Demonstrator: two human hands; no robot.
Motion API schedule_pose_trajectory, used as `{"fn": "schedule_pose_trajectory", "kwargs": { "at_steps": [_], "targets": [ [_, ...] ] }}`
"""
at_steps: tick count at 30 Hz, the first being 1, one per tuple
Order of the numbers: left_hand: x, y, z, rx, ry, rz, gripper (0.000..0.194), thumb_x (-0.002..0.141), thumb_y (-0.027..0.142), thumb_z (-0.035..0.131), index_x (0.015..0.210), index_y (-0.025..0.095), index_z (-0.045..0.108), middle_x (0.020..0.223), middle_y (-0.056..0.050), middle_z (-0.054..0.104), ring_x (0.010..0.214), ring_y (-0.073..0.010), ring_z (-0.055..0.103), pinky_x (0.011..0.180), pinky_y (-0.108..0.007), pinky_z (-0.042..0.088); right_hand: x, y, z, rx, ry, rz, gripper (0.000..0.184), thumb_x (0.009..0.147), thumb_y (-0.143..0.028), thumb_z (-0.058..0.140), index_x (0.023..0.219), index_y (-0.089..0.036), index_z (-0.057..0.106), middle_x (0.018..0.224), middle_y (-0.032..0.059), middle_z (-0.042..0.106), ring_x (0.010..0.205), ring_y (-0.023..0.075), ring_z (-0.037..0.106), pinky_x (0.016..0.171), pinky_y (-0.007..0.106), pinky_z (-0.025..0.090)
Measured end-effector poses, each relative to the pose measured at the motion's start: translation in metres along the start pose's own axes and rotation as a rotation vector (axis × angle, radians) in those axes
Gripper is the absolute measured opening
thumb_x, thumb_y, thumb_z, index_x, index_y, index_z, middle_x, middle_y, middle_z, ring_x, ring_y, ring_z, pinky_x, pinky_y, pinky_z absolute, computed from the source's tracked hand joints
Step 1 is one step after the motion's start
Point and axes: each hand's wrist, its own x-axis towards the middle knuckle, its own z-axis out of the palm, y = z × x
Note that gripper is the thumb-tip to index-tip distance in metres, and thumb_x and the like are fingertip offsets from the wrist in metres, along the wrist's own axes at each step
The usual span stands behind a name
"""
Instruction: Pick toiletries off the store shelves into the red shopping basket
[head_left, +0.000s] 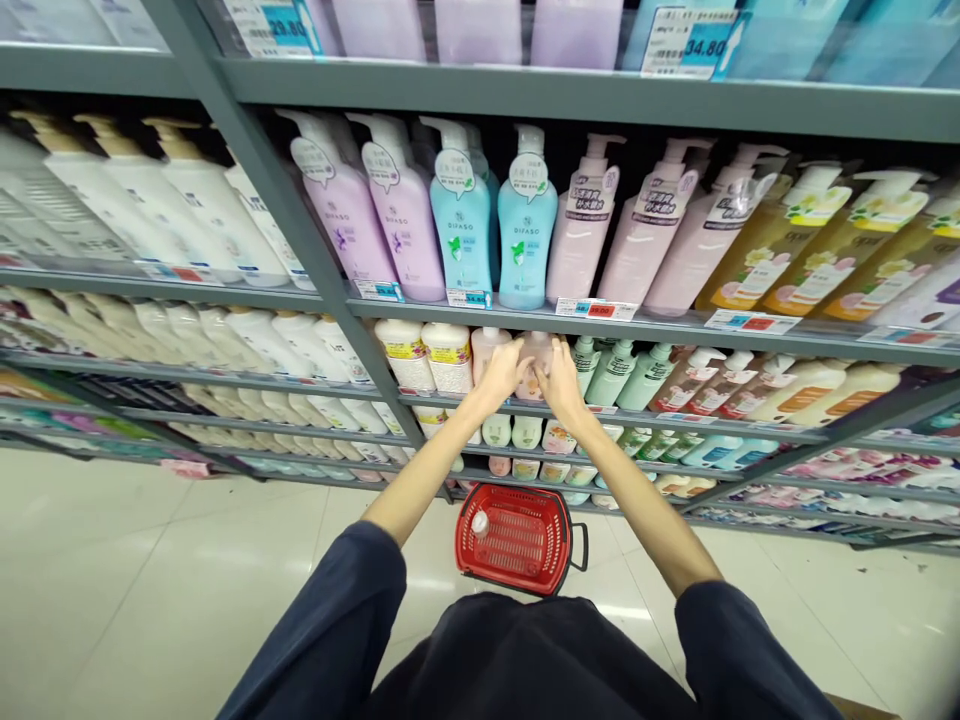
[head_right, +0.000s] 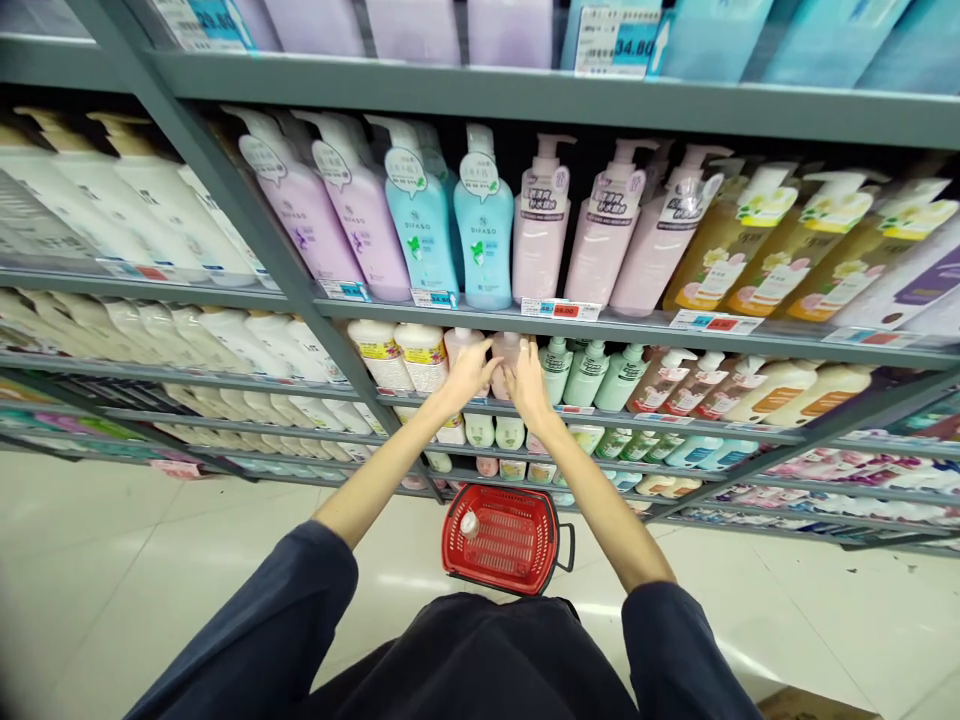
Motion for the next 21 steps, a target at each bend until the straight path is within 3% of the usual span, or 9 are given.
{"fn": "schedule_pose_trajectory", "kwargs": {
  "at_steps": [2,4,6,9,14,21],
  "targets": [
    [-0.042,-0.021,-0.005,0.032,0.106,-0.032,0.035,0.108,0.043,0.057,0.128,0.020,0.075,0.116,-0.015,0.081,0.109,-0.0299,0.077,0.106,-0.044,0.058,-0.034,0.009,0.012,0.083,0.014,-0.014,0.047,0.107,-0.033,0.054,0.151,-0.016,0.056,0.152,0.0223,0.063,0.138,0.0337,0.066,0.116,0.051,0.056],
    [-0.078,-0.048,-0.011,0.087,0.099,-0.198,0.030,0.106,0.039,0.059,0.120,0.021,0.079,0.097,-0.010,0.082,0.092,-0.0262,0.077,0.096,-0.038,0.059,-0.060,0.021,0.029,0.146,-0.099,0.066,0.035,0.106,-0.037,0.057,0.135,-0.019,0.067,0.120,0.0155,0.079,0.111,0.0313,0.078,0.106,0.050,0.062],
    [-0.099,-0.074,-0.014,0.125,0.060,-0.323,0.025,0.102,0.033,0.063,0.113,0.020,0.082,0.076,-0.006,0.077,0.078,-0.0247,0.074,0.088,-0.036,0.058,-0.069,0.031,0.050,0.165,-0.215,0.150,0.029,0.104,-0.035,0.062,0.126,-0.017,0.071,0.089,0.0086,0.080,0.079,0.0285,0.079,0.091,0.047,0.067],
    [-0.102,-0.103,-0.012,0.127,0.034,-0.366,0.025,0.100,0.027,0.065,0.113,0.019,0.084,0.073,-0.005,0.075,0.078,-0.0251,0.072,0.087,-0.035,0.056,-0.058,0.038,0.080,0.173,-0.259,0.197,0.028,0.104,-0.030,0.060,0.126,-0.015,0.070,0.081,0.0059,0.079,0.057,0.0232,0.071,0.073,0.040,0.066],
    [-0.087,-0.121,0.009,0.098,-0.005,-0.374,0.027,0.099,0.030,0.069,0.119,0.019,0.084,0.079,-0.006,0.075,0.080,-0.0246,0.069,0.088,-0.034,0.054,-0.041,0.034,0.113,0.206,-0.243,0.266,0.026,0.106,-0.030,0.056,0.122,-0.013,0.067,0.084,0.0069,0.079,0.045,0.0165,0.062,0.049,0.030,0.055],
    [-0.090,-0.135,0.032,0.076,0.047,-0.353,0.023,0.104,0.028,0.064,0.116,0.017,0.081,0.083,-0.005,0.074,0.087,-0.0236,0.068,0.089,-0.033,0.051,-0.045,0.041,0.134,0.248,-0.189,0.301,0.026,0.110,-0.039,0.051,0.117,-0.018,0.064,0.085,0.0039,0.076,0.047,0.0113,0.059,0.042,0.022,0.048]
  ]
}}
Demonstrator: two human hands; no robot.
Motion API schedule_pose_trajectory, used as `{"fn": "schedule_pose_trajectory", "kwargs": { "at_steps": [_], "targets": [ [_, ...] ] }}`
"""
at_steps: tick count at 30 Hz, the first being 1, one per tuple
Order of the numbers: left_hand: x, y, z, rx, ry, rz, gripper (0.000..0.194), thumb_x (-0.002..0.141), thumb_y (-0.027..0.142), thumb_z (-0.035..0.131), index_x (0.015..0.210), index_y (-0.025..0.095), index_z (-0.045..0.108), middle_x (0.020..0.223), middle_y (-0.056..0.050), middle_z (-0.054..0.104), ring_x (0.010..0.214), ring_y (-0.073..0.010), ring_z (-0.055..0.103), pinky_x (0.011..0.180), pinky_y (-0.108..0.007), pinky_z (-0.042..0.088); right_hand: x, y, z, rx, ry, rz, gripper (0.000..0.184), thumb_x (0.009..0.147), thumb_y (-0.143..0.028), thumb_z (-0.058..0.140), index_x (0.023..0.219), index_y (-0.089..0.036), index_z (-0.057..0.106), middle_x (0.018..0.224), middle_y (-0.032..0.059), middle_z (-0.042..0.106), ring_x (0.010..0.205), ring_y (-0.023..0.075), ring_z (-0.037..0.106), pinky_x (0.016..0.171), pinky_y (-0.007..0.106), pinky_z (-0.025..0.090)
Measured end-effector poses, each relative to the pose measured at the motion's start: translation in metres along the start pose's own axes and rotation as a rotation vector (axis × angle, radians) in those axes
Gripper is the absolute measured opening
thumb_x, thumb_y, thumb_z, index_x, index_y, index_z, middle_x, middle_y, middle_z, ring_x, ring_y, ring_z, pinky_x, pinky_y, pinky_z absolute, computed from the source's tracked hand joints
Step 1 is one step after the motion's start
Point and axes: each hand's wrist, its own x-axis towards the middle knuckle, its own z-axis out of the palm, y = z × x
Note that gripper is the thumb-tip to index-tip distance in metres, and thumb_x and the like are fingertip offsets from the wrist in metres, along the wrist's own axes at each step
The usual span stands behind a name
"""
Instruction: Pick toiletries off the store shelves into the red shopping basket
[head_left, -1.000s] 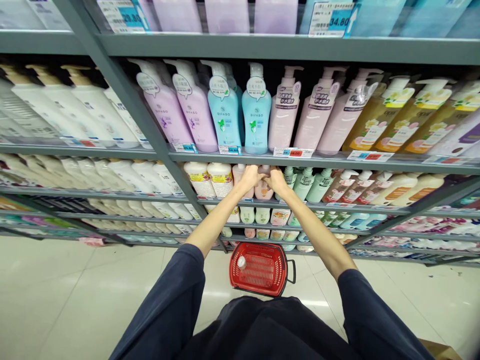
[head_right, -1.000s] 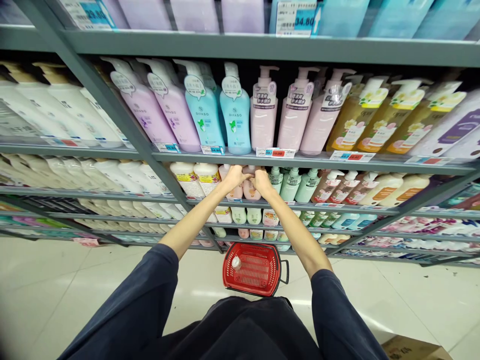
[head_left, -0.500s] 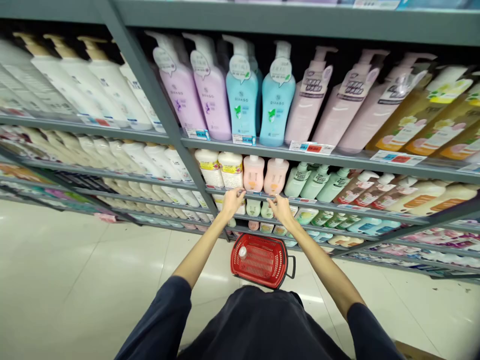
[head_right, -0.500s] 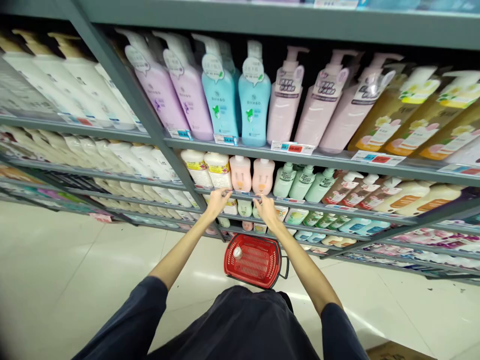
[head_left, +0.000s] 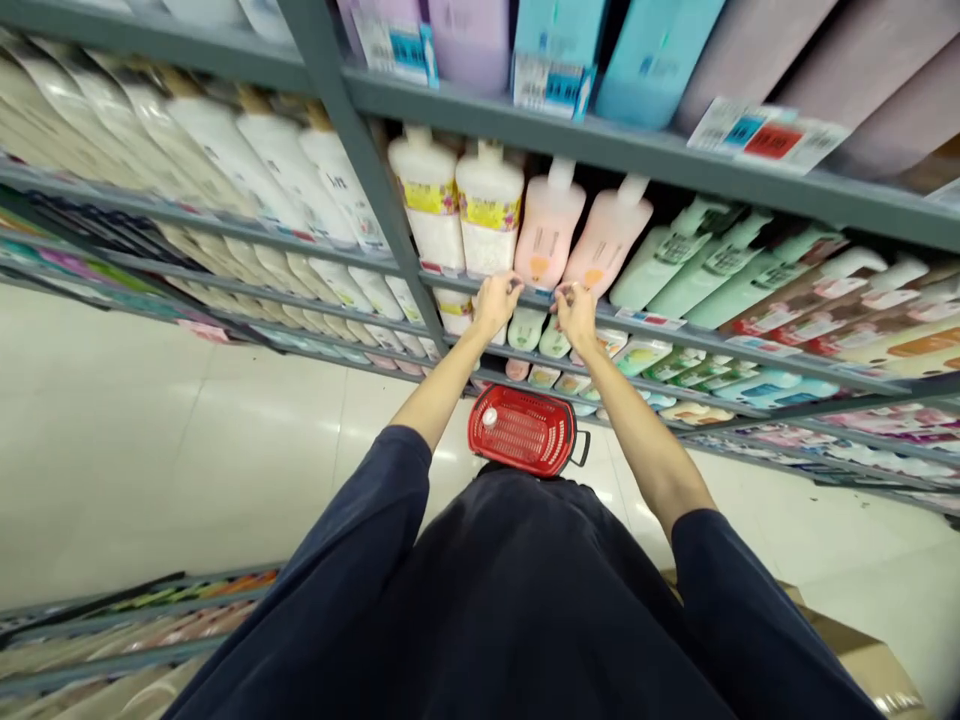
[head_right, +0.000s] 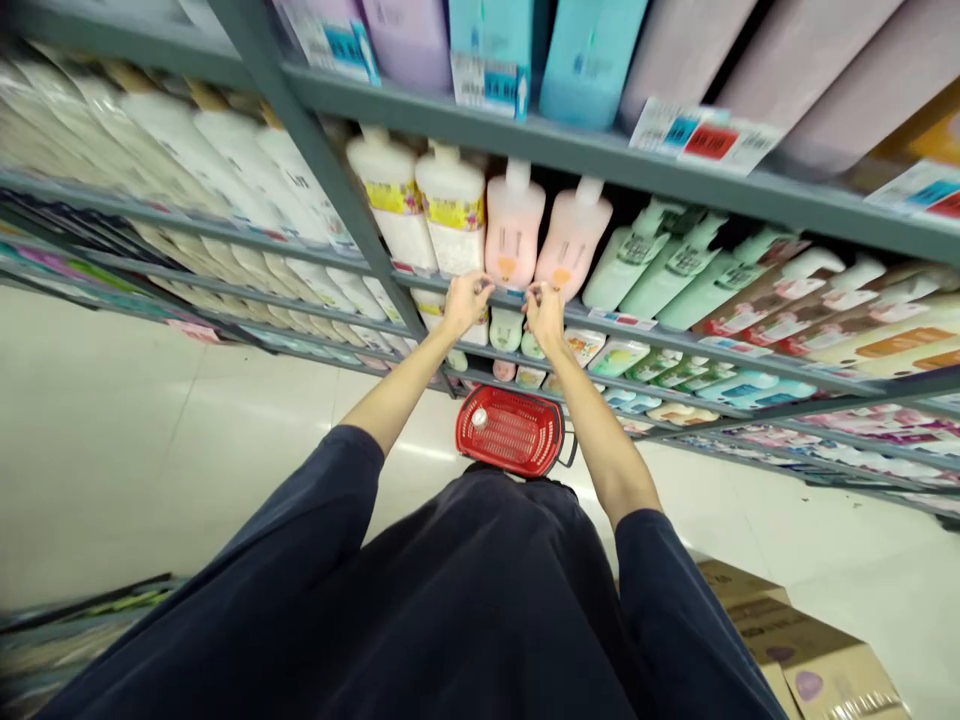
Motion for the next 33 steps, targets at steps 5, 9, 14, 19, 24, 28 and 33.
{"fn": "schedule_pose_trajectory", "kwargs": {
  "at_steps": [5,9,14,19,24,28,33],
  "targets": [
    [-0.001,0.001,-0.001,0.020,-0.022,0.000,0.022,0.112,0.031,0.057,0.117,0.020,0.075,0.105,-0.006,0.079,0.105,-0.0221,0.068,0.099,-0.033,0.047,0.007,0.016,0.011,0.023,0.067,-0.106,0.043,0.110,-0.058,0.052,0.117,-0.018,0.064,0.084,0.0069,0.074,0.051,0.0146,0.063,0.052,0.029,0.056],
    [0.000,0.011,-0.007,0.030,-0.073,-0.047,0.023,0.114,0.031,0.053,0.120,0.017,0.070,0.122,-0.011,0.078,0.119,-0.0260,0.065,0.108,-0.037,0.044,0.010,0.021,0.015,-0.056,0.076,-0.121,0.049,0.115,-0.057,0.042,0.122,-0.012,0.061,0.091,0.0089,0.076,0.061,0.0115,0.068,0.067,0.025,0.059],
    [0.001,0.011,-0.007,0.008,-0.091,-0.071,0.023,0.115,0.031,0.052,0.118,0.016,0.069,0.121,-0.012,0.077,0.122,-0.0283,0.064,0.115,-0.041,0.043,0.011,0.020,0.021,-0.090,0.065,-0.114,0.052,0.117,-0.057,0.036,0.124,-0.013,0.061,0.097,0.0106,0.078,0.064,0.0128,0.069,0.071,0.029,0.060],
    [-0.013,0.005,-0.005,-0.031,-0.008,-0.034,0.026,0.113,0.033,0.058,0.128,0.015,0.070,0.109,-0.009,0.080,0.117,-0.0252,0.070,0.114,-0.038,0.046,-0.015,0.002,0.000,-0.188,0.064,-0.131,0.065,0.111,-0.071,0.036,0.135,-0.016,0.063,0.109,0.0146,0.078,0.091,0.0273,0.078,0.094,0.046,0.064],
    [-0.014,0.056,-0.028,-0.124,0.003,0.117,0.041,0.108,0.040,0.066,0.143,0.018,0.069,0.085,-0.005,0.080,0.100,-0.0242,0.078,0.106,-0.033,0.052,-0.035,-0.036,-0.080,-0.271,0.199,-0.251,0.063,0.110,-0.066,0.041,0.152,-0.021,0.055,0.156,0.0202,0.058,0.117,0.0335,0.074,0.103,0.056,0.062],
    [0.015,0.123,-0.044,-0.226,-0.031,0.212,0.058,0.104,0.046,0.072,0.152,0.016,0.062,0.083,-0.006,0.080,0.097,-0.0256,0.079,0.107,-0.036,0.053,-0.006,-0.066,-0.132,-0.364,0.217,-0.319,0.071,0.107,-0.065,0.050,0.161,-0.019,0.047,0.169,0.0226,0.043,0.151,0.0407,0.052,0.117,0.065,0.054],
    [0.050,0.175,-0.048,-0.252,-0.123,0.154,0.054,0.104,0.047,0.070,0.143,0.010,0.063,0.072,-0.007,0.076,0.078,-0.0242,0.077,0.091,-0.034,0.061,0.032,-0.102,-0.144,-0.320,0.098,-0.157,0.075,0.102,-0.057,0.063,0.155,-0.005,0.050,0.148,0.0316,0.061,0.133,0.0462,0.067,0.111,0.066,0.058]
  ]
}}
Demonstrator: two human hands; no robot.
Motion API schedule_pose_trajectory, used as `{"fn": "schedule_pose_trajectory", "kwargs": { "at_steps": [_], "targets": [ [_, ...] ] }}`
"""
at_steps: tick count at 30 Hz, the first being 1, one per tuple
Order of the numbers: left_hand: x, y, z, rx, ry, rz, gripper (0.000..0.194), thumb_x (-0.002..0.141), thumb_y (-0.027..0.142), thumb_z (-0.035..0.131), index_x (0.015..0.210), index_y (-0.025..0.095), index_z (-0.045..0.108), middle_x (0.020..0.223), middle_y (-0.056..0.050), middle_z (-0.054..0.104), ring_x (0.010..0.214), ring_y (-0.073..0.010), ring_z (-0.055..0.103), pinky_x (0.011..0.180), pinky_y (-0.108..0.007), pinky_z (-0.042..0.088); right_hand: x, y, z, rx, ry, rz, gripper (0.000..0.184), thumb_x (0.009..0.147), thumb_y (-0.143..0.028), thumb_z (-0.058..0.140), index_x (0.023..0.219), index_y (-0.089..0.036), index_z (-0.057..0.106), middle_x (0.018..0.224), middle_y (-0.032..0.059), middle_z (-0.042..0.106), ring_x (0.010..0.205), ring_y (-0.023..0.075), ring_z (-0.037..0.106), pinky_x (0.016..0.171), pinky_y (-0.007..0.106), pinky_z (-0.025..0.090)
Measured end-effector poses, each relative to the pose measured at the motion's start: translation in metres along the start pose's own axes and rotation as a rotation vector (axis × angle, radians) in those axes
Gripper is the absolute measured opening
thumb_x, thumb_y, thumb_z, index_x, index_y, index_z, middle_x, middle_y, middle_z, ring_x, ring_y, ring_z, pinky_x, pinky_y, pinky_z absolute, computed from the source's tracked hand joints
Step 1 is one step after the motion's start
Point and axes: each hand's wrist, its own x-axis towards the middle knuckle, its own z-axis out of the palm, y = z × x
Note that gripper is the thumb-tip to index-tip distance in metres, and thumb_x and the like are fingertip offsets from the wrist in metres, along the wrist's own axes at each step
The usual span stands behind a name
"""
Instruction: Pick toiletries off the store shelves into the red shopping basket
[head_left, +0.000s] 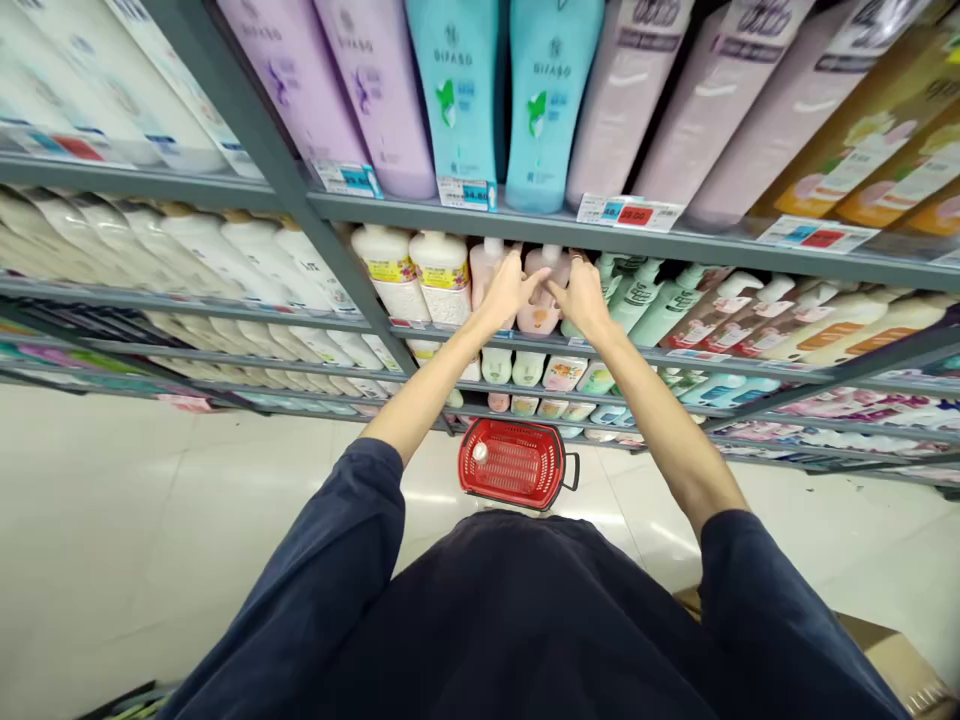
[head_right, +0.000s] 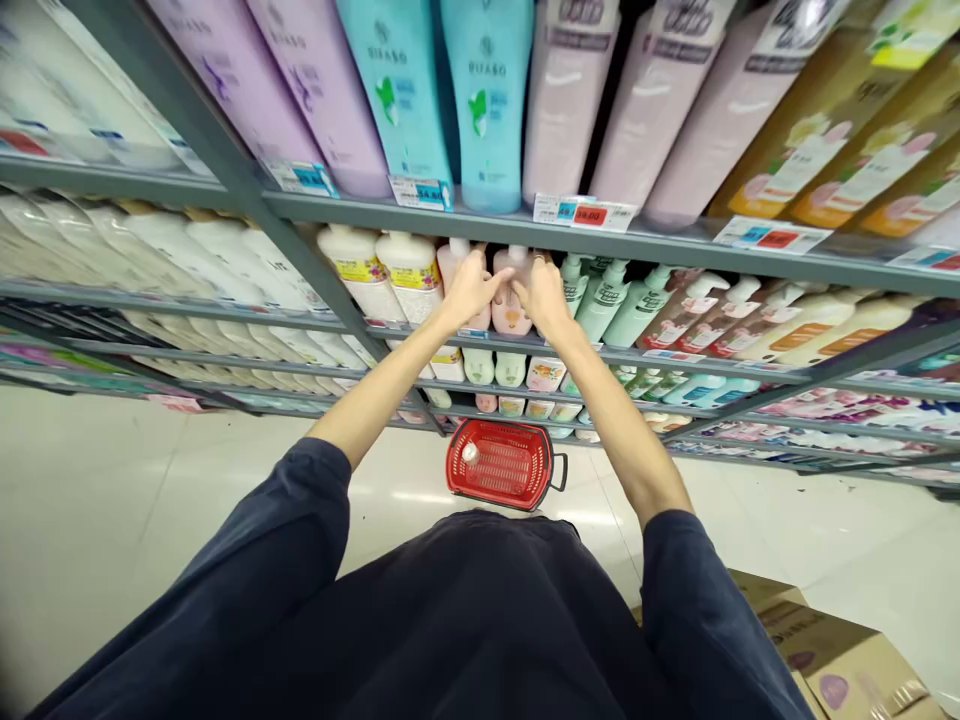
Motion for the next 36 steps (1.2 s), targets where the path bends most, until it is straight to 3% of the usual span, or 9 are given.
{"fn": "schedule_pose_trajectory", "kwargs": {
  "at_steps": [3,6,10,14,20,26,33,36],
  "targets": [
    [0.017,0.013,-0.004,0.057,-0.078,-0.071,0.052,0.106,0.050,0.066,0.135,0.006,0.066,0.064,-0.007,0.072,0.064,-0.0239,0.072,0.072,-0.031,0.061,0.012,-0.012,-0.006,0.108,-0.121,0.088,0.065,0.104,-0.053,0.061,0.146,-0.003,0.057,0.119,0.0277,0.074,0.087,0.0390,0.079,0.078,0.058,0.070],
    [0.026,0.022,-0.007,0.103,-0.158,-0.148,0.054,0.106,0.052,0.063,0.136,0.007,0.066,0.062,-0.005,0.070,0.053,-0.0219,0.066,0.060,-0.030,0.056,0.019,-0.016,-0.011,0.112,-0.142,0.075,0.058,0.102,-0.045,0.063,0.144,-0.006,0.060,0.123,0.0255,0.073,0.074,0.0329,0.078,0.070,0.051,0.069],
    [0.028,0.028,-0.005,0.165,-0.181,-0.158,0.053,0.099,0.045,0.072,0.136,0.008,0.066,0.064,-0.004,0.069,0.056,-0.0201,0.066,0.063,-0.028,0.056,0.022,-0.010,-0.006,0.016,-0.166,0.058,0.051,0.098,-0.030,0.065,0.143,-0.006,0.059,0.122,0.0226,0.074,0.086,0.0331,0.079,0.086,0.049,0.068],
    [0.028,0.027,-0.001,0.175,-0.176,-0.141,0.043,0.100,0.041,0.070,0.128,0.009,0.069,0.063,-0.002,0.066,0.055,-0.0180,0.061,0.062,-0.027,0.053,0.023,-0.002,0.004,0.035,-0.189,0.058,0.056,0.103,-0.033,0.059,0.152,-0.009,0.051,0.127,0.0223,0.072,0.086,0.0308,0.079,0.084,0.048,0.068],
    [0.039,0.020,0.005,0.195,-0.190,-0.100,0.035,0.100,0.042,0.069,0.112,0.009,0.075,0.056,-0.001,0.058,0.053,-0.0188,0.057,0.062,-0.031,0.051,0.025,0.006,-0.002,-0.112,-0.139,-0.036,0.052,0.099,-0.033,0.061,0.146,-0.011,0.057,0.133,0.0253,0.072,0.118,0.0428,0.073,0.102,0.056,0.061],
    [0.041,0.015,0.004,0.202,-0.192,-0.047,0.038,0.103,0.045,0.062,0.115,0.011,0.072,0.055,0.000,0.057,0.053,-0.0209,0.061,0.059,-0.032,0.051,0.026,0.003,-0.006,-0.195,-0.152,-0.067,0.042,0.100,-0.027,0.059,0.138,-0.008,0.061,0.134,0.0256,0.072,0.118,0.0381,0.072,0.104,0.047,0.059],
    [0.038,0.020,0.003,0.223,-0.186,-0.026,0.045,0.098,0.045,0.072,0.122,0.007,0.070,0.058,0.000,0.060,0.053,-0.0197,0.060,0.063,-0.032,0.054,0.023,0.003,-0.009,-0.239,-0.152,-0.011,0.043,0.101,-0.028,0.059,0.139,-0.008,0.063,0.137,0.0275,0.070,0.127,0.0415,0.068,0.108,0.050,0.056],
    [0.040,0.017,0.006,0.230,-0.167,-0.013,0.040,0.098,0.044,0.072,0.113,0.007,0.073,0.055,-0.001,0.060,0.054,-0.0205,0.061,0.067,-0.033,0.056,0.021,0.003,-0.009,-0.216,-0.132,-0.025,0.041,0.101,-0.029,0.061,0.137,-0.009,0.064,0.140,0.0261,0.069,0.130,0.0415,0.066,0.110,0.049,0.055]
  ]
}}
